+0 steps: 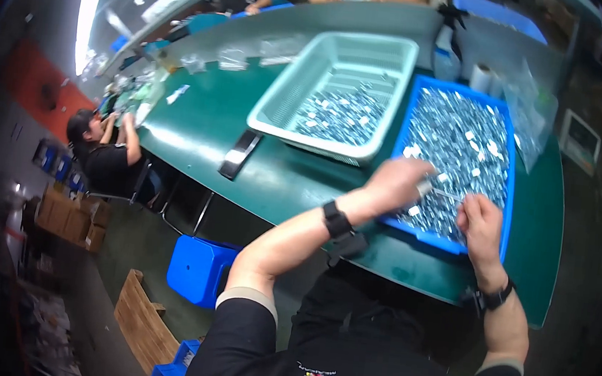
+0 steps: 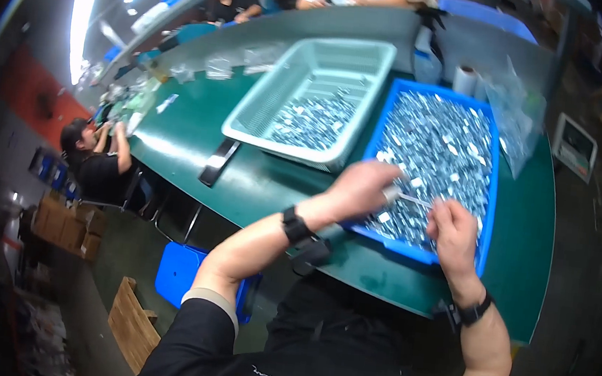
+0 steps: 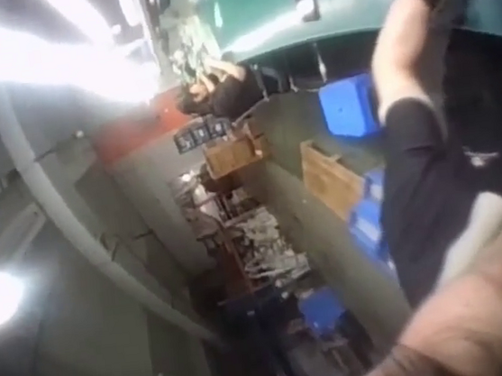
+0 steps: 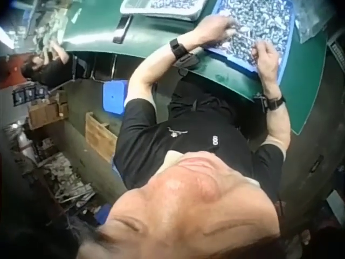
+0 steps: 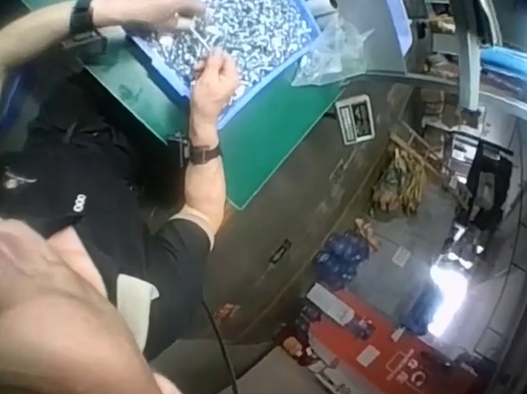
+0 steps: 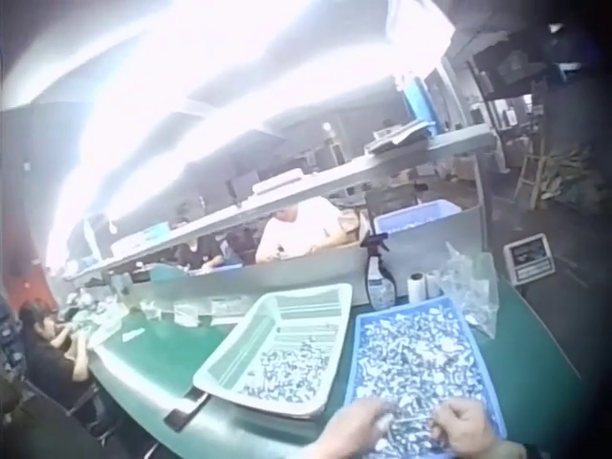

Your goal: The person picks up a metal rod and a small metal component from a blue tray, slides the component onto the rod, and places the assembly into a white basket, repeating the process.

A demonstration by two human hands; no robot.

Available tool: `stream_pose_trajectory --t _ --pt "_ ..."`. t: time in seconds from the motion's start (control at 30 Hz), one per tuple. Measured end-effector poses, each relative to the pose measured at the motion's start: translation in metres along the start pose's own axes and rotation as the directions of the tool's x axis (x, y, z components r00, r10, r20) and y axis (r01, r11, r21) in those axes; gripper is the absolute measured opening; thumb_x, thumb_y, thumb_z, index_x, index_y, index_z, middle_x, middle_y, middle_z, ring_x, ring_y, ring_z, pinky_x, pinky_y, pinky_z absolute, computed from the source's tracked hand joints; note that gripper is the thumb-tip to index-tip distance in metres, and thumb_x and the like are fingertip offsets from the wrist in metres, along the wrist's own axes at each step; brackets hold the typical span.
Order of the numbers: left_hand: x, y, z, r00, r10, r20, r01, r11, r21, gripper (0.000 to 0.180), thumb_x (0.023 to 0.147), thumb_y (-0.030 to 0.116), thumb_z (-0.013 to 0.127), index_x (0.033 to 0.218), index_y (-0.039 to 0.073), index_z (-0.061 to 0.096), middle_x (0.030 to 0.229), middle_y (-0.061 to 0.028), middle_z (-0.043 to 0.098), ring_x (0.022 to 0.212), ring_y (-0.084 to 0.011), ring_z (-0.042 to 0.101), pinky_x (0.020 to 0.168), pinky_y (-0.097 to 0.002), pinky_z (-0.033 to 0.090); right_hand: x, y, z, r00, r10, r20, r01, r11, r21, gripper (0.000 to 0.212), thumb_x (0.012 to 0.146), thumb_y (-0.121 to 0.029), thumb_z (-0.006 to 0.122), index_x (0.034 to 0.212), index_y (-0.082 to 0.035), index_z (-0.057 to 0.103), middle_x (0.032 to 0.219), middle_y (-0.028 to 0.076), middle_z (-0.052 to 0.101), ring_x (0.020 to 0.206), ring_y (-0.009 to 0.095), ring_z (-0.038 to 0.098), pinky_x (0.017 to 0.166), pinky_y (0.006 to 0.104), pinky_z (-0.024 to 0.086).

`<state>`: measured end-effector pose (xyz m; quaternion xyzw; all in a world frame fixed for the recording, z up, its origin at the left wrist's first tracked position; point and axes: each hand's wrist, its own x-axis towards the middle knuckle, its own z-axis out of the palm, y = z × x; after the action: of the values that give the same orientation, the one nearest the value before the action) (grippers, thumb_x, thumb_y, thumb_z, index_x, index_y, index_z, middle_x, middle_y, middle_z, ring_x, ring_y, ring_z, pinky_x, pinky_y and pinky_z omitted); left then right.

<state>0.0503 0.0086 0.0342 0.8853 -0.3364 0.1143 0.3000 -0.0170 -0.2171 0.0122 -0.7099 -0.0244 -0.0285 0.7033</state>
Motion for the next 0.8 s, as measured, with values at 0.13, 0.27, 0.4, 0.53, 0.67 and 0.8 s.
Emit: stream_pose_trajectory --t 0.13,0.27,0.4,0.53,0.67,0.8 --pt "-0.013 0.000 -0.019 0.918 -0.382 0.109 0.361 0.685 -0.633 0.026 0.094 0.009 0.069 0.118 0.002 0.072 0.091 -0.0038 0.073 0.081 -0.0089 0.064 0.073 -0.0254 0.052 0.004 -0.020 0.014 0.998 -0.027 0.057 0.030 0.998 -0.049 0.031 0.104 -0.025 0.058 0.085 -0.003 0.066 0.066 0.000 0.059 0.060 0.006 0.052 0.055 0.0226 0.040" --pt "-0.018 0.008 -0.008 0.867 -0.445 0.226 0.415 0.392 -0.821 0.019 0.096 0.011 0.070 0.112 0.002 0.065 0.093 -0.0058 0.071 0.084 -0.0103 0.067 0.076 -0.0240 0.052 0.006 -0.015 0.010 0.999 -0.028 0.046 0.027 0.999 0.024 0.030 0.104 -0.025 0.060 0.086 -0.002 0.066 0.067 0.000 0.061 0.061 0.005 0.054 0.057 0.0212 0.042" --pt "-0.022 0.011 0.002 0.879 -0.417 0.231 0.388 0.344 -0.855 0.021 0.097 0.011 0.069 0.114 0.001 0.063 0.099 -0.0117 0.074 0.089 -0.0148 0.071 0.078 -0.0238 0.055 0.002 -0.011 0.003 0.999 -0.016 0.034 0.015 1.000 0.013 0.031 0.104 -0.027 0.060 0.086 -0.003 0.066 0.068 -0.001 0.061 0.061 0.005 0.054 0.057 0.0210 0.043" --pt "-0.026 0.016 0.001 0.860 -0.462 0.216 0.359 0.250 -0.899 0.019 0.097 0.011 0.070 0.112 0.002 0.063 0.100 -0.0117 0.074 0.090 -0.0169 0.072 0.080 -0.0263 0.056 -0.001 -0.010 0.002 0.999 -0.030 0.015 0.030 0.999 0.033 0.030 0.104 -0.026 0.060 0.086 -0.003 0.065 0.068 -0.001 0.061 0.062 0.004 0.053 0.058 0.0210 0.043" --pt "-0.034 0.012 0.002 0.867 -0.448 0.216 0.345 0.229 -0.910 0.021 0.097 0.011 0.070 0.114 0.002 0.063 0.102 -0.0127 0.074 0.091 -0.0178 0.072 0.080 -0.0269 0.057 0.001 -0.014 0.006 0.999 -0.036 0.002 0.036 0.999 -0.003 0.028 0.104 -0.024 0.060 0.086 -0.003 0.064 0.069 -0.001 0.061 0.063 0.005 0.053 0.058 0.0215 0.042" --pt "-0.032 0.014 0.007 0.880 -0.433 0.198 0.338 0.276 -0.900 0.020 0.096 0.008 0.070 0.114 0.003 0.064 0.101 -0.0085 0.073 0.091 -0.0143 0.071 0.079 -0.0253 0.055 0.002 -0.009 0.005 0.999 -0.033 0.023 0.032 0.999 0.031 0.023 0.103 -0.019 0.060 0.089 -0.002 0.064 0.071 0.000 0.062 0.063 0.006 0.053 0.058 0.0213 0.041"
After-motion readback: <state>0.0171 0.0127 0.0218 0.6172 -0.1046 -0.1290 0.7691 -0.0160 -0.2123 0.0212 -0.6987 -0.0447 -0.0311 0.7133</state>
